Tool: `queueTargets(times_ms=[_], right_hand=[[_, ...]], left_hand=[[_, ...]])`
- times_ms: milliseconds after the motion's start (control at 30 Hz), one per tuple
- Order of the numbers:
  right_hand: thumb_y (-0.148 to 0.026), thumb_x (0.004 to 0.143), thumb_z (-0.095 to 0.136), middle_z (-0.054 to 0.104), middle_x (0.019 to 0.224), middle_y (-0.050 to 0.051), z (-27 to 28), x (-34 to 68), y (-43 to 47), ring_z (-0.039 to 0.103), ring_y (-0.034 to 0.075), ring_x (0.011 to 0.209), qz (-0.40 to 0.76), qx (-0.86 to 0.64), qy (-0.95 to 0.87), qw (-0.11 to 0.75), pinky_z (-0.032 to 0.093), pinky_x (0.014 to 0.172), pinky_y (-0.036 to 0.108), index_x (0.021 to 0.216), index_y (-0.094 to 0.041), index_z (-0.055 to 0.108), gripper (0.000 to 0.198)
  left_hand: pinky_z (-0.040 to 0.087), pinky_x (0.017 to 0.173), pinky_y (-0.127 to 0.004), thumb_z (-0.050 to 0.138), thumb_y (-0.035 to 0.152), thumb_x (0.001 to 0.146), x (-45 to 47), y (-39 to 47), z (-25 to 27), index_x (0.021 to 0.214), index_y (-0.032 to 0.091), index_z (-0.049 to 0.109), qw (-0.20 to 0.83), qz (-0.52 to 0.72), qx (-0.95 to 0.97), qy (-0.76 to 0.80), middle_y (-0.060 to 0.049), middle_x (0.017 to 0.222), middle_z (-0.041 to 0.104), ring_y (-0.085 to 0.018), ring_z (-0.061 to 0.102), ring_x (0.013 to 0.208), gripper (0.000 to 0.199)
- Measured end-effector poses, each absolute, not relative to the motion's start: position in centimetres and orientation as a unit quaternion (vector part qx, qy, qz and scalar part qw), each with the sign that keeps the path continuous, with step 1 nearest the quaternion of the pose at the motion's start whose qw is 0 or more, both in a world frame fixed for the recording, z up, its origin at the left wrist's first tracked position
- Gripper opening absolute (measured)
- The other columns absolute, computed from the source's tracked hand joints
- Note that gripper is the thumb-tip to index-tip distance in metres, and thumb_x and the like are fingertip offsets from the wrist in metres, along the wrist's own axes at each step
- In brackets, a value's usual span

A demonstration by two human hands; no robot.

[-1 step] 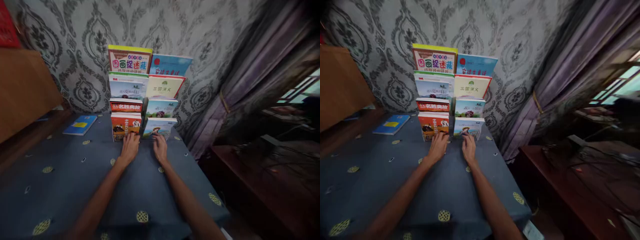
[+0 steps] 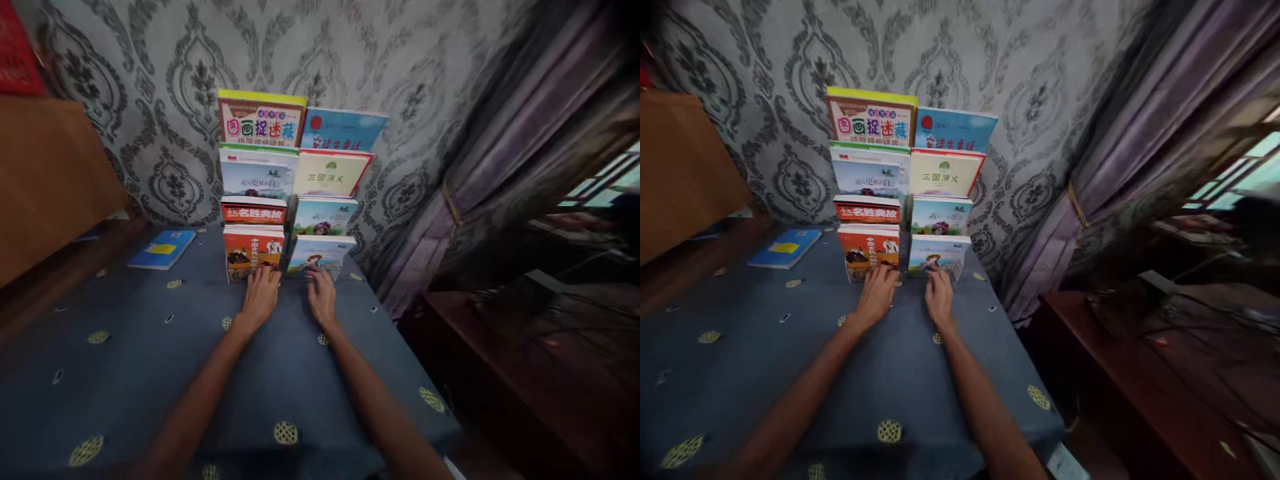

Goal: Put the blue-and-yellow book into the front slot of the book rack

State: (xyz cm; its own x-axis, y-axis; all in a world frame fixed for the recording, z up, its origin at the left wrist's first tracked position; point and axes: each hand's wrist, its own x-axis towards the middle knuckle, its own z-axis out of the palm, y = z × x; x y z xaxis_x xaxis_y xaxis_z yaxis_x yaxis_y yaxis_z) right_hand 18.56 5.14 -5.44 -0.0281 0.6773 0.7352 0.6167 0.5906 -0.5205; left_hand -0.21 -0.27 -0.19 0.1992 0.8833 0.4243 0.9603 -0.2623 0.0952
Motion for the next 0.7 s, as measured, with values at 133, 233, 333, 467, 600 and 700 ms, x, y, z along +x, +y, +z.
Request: queueTargets(times_ms=[133, 233, 333, 467, 600, 700], right_hand=[[-0.015, 0.087, 0.045, 0.07, 0.119, 0.012, -5.8, 18.8, 4.9, 0.062, 0.026, 0.114, 0.037, -0.446, -0.717, 0.535, 0.049, 0.101, 0.047, 0.103, -0.021, 0.069, 0.029], [-0.015, 0.088, 0.045, 0.071, 0.115, 0.011, -6.3, 18.5, 4.3, 0.064, 0.026, 0.112, 0.05, -0.429, -0.729, 0.531, 0.051, 0.099, 0.048, 0.102, -0.021, 0.07, 0.029], [-0.014, 0.087, 0.046, 0.073, 0.113, 0.011, -6.6, 17.5, 3.0, 0.066, 0.026, 0.108, 0.078, -0.403, -0.761, 0.503, 0.053, 0.096, 0.047, 0.099, -0.022, 0.071, 0.029], [-0.013, 0.089, 0.047, 0.073, 0.112, 0.011, -6.6, 15.7, 1.0, 0.068, 0.025, 0.104, 0.101, -0.373, -0.797, 0.463, 0.055, 0.092, 0.045, 0.095, -0.022, 0.072, 0.027], [-0.013, 0.09, 0.046, 0.073, 0.112, 0.01, -6.6, 14.8, 0.0, 0.068, 0.024, 0.102, 0.114, -0.359, -0.817, 0.436, 0.057, 0.09, 0.043, 0.097, -0.023, 0.073, 0.029], [-0.013, 0.089, 0.047, 0.073, 0.112, 0.009, -6.7, 14.8, 0.1, 0.069, 0.024, 0.101, 0.12, -0.372, -0.814, 0.429, 0.057, 0.09, 0.042, 0.098, -0.024, 0.073, 0.03]], left_hand=[[0.043, 0.101, -0.04, 0.044, 0.011, 0.095, -2.5, -1.3, -1.1, 0.122, 0.02, 0.06, 0.091, -0.173, -0.794, -0.576, -0.01, 0.122, 0.062, -0.024, 0.055, 0.115, 0.032], [0.042, 0.101, -0.038, 0.043, 0.012, 0.095, -6.5, -1.9, -1.7, 0.112, 0.02, 0.065, 0.083, -0.127, -0.781, -0.605, -0.009, 0.114, 0.065, -0.023, 0.057, 0.112, 0.028], [0.044, 0.099, -0.04, 0.04, 0.014, 0.096, -12.0, -1.7, -1.7, 0.11, 0.02, 0.066, 0.088, -0.095, -0.692, -0.71, -0.011, 0.115, 0.066, -0.025, 0.057, 0.113, 0.03], [0.04, 0.102, -0.056, 0.033, 0.02, 0.098, -19.3, 0.4, -1.1, 0.129, 0.003, 0.054, 0.121, -0.095, -0.567, -0.809, -0.03, 0.137, 0.052, -0.038, 0.048, 0.13, 0.042], [0.034, 0.108, -0.061, 0.038, 0.036, 0.099, -24.5, 3.0, -0.8, 0.14, 0.001, 0.044, 0.076, -0.034, -0.487, -0.869, -0.033, 0.147, 0.044, -0.043, 0.037, 0.141, 0.054], [0.037, 0.104, -0.063, 0.041, 0.04, 0.097, -26.8, 4.8, -0.3, 0.137, -0.001, 0.048, 0.039, -0.009, -0.502, -0.864, -0.036, 0.139, 0.05, -0.047, 0.048, 0.132, 0.057]])
